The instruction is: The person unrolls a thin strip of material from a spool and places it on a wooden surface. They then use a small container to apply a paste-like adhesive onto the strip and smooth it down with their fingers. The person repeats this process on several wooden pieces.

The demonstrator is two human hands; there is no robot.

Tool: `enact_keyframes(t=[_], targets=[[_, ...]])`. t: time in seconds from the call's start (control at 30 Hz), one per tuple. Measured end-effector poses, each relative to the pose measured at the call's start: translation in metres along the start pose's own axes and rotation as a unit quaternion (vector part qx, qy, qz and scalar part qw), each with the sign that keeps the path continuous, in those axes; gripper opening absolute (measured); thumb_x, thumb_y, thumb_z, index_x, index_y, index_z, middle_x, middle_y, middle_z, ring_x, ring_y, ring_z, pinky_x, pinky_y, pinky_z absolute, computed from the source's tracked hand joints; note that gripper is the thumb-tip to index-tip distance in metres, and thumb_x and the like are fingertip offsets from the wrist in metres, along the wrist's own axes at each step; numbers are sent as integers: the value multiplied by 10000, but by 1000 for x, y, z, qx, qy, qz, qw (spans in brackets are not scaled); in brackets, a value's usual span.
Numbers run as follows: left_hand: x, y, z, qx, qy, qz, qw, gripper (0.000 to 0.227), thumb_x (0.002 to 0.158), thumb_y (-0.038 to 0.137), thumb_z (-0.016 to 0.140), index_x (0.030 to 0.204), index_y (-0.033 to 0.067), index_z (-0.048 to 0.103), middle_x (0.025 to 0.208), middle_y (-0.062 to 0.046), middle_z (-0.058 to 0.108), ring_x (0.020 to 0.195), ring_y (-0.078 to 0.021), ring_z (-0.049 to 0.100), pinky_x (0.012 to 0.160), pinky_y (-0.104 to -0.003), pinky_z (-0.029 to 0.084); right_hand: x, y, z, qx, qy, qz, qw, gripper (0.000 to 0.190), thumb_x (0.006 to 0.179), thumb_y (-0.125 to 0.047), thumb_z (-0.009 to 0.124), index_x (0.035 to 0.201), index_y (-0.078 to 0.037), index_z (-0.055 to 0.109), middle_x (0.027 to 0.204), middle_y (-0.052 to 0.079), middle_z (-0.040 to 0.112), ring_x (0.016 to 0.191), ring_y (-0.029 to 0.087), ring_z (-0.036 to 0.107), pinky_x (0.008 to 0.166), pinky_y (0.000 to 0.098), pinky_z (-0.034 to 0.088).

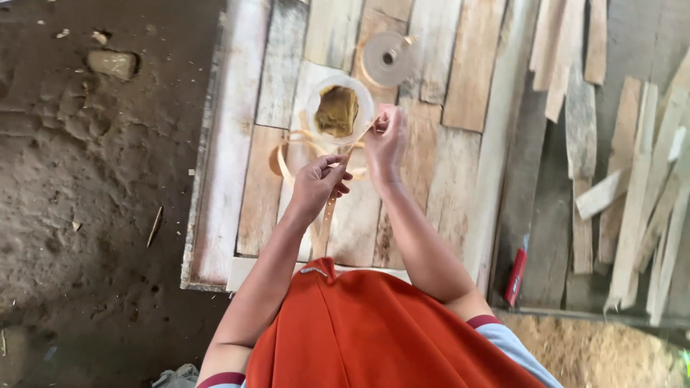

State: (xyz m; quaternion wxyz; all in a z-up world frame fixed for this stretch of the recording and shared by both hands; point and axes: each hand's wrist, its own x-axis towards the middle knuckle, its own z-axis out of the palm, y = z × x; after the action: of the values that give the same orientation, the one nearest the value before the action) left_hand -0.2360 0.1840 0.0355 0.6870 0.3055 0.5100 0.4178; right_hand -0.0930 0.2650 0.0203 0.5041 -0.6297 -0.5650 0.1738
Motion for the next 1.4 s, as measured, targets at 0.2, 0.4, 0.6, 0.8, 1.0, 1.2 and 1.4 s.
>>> enact_keyframes(t=[0.2,0.4,0.6,0.8,1.0,1.2,1.4], targets=[[-51,-17,65,95,-119,-62,986,255,960,178,683,1126,-14,708,846,-147,756,644,-204,741,567,-282,618,-44,34,-145,-105,23,-42,993,335,696,-47,801,830,-114,501,865,112,530,811,332,570,748,360,519],[-78,-77,103,202,-185,-119,954,209,930,173,654,1024,13,749,716,-116,737,543,-172,707,490,-259,583,-133,98,-218,-127,49,41,990,274,653,-1,704,780,-104,484,944,140,633,901,326,599,785,335,497],[-99,-64,125,281,-188,-122,933,247,903,195,662,1070,26,728,819,-122,738,584,-182,718,505,-273,581,-161,131,-258,-59,-47,105,992,272,690,-97,733,850,-131,516,1181,83,599,1044,263,605,896,317,468],[-98,-36,126,333,-185,-114,918,271,859,177,701,1068,6,720,806,-144,737,616,-200,733,550,-292,591,-119,117,-277,-71,-39,43,996,107,820,-112,704,831,-92,600,1151,156,662,1016,355,651,903,406,494],[-85,-42,117,290,-180,-101,935,236,943,235,638,885,27,734,678,-113,692,535,-151,625,496,-236,526,-74,131,-301,-224,-72,88,968,164,795,-334,727,832,-223,612,1126,-57,636,1157,145,613,995,321,364],[-61,-62,124,291,-117,-133,940,225,886,213,619,825,46,756,595,-94,687,454,-137,613,422,-228,509,-79,61,-280,-311,-9,135,941,629,887,-230,690,1464,-96,479,1489,198,434,1310,471,446,941,646,479],[-46,-75,129,315,-97,-129,935,250,848,266,632,754,57,735,567,-104,688,453,-170,656,435,-261,549,-168,61,-227,-328,-360,-85,869,853,865,-276,670,1622,-132,305,1702,106,265,1579,280,187,1247,600,68]])
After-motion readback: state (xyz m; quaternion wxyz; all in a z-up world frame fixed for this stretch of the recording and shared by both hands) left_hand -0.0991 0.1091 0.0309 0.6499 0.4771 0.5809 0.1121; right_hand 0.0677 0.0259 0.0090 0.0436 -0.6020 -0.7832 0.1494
